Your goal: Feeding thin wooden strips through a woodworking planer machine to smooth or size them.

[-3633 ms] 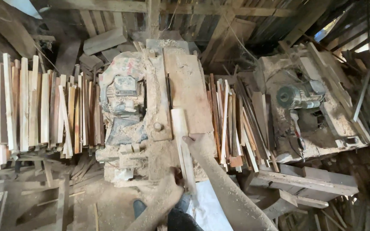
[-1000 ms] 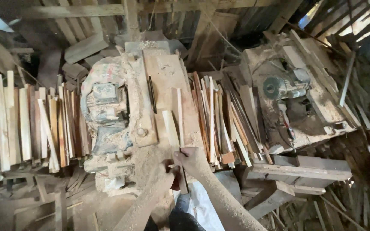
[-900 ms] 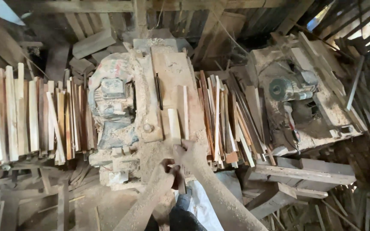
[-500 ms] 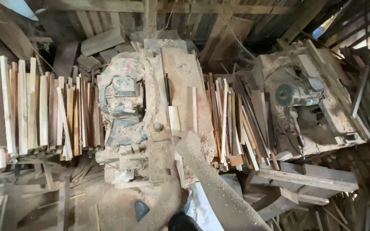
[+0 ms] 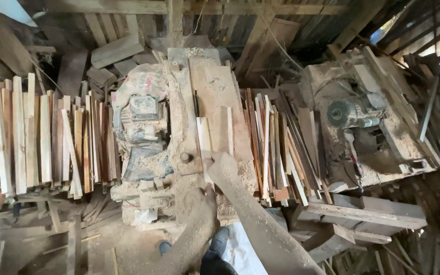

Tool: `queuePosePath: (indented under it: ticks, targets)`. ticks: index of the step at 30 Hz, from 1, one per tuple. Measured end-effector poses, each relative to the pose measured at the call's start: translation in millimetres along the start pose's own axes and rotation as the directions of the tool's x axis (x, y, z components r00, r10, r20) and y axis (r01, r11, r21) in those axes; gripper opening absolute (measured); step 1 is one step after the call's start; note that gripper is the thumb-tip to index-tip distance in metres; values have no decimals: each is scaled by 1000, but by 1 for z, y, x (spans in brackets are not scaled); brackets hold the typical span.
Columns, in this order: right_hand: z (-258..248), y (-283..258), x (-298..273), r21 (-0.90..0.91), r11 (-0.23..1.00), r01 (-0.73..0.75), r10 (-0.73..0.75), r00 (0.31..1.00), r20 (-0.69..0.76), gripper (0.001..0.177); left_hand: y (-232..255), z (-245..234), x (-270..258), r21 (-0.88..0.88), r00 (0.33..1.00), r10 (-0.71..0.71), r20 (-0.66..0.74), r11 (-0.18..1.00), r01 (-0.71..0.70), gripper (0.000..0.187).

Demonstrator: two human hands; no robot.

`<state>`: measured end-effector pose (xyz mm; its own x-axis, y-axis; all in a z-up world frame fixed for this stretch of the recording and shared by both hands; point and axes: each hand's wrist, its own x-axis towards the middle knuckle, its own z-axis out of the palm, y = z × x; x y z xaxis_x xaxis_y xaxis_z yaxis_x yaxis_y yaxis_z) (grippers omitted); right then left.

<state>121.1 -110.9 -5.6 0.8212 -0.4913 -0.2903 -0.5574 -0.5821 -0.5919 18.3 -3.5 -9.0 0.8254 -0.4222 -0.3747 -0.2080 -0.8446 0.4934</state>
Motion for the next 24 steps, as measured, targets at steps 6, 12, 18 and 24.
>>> queuePosePath:
  ticks: [6,12,18,24]
  targets:
    - [-66,-46,-65,59,993,-107,86,956,279,28,1,-25,17,139,998,-6,-67,990,15,108]
    - [51,48,28,18,972,236,-231,961,-150,19,-13,-15,63,127,1000,-16,-18,992,18,96]
    - [67,40,74,90,936,339,-305,913,-269,21,-30,-9,114,230,970,47,-240,973,10,73]
    - [81,66,83,-44,897,440,-420,817,-395,4,-4,-49,76,285,966,77,-249,958,-3,73]
